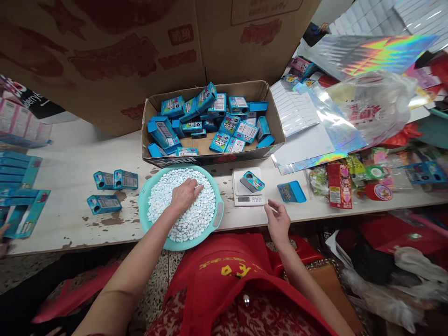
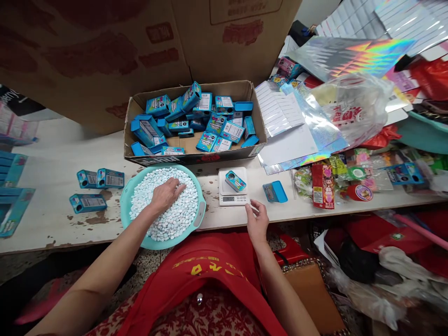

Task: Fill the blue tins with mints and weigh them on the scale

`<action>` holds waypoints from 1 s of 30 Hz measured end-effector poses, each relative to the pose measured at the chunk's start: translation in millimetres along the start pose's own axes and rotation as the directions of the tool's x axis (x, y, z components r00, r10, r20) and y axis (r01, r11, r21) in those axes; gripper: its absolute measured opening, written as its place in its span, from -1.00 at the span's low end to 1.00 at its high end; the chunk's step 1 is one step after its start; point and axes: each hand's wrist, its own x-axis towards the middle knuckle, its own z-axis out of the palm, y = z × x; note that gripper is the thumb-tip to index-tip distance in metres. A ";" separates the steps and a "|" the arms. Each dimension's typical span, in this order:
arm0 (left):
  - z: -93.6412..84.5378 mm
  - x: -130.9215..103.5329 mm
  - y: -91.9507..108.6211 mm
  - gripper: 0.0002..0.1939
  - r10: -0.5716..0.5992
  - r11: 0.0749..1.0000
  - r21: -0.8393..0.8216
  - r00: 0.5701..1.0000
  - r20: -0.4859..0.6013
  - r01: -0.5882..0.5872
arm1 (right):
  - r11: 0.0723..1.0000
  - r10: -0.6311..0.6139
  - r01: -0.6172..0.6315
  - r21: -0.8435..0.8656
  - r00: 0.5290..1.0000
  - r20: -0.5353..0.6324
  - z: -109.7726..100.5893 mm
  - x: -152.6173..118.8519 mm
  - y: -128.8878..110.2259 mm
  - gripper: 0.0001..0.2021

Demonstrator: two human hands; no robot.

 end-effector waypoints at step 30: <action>-50.5 -9.9 107.1 -0.56 -0.462 -0.162 -0.929 0.858 -0.226 -0.332 | 0.674 -0.590 0.723 -0.152 0.651 0.478 86.1 -24.4 -128.7 -0.77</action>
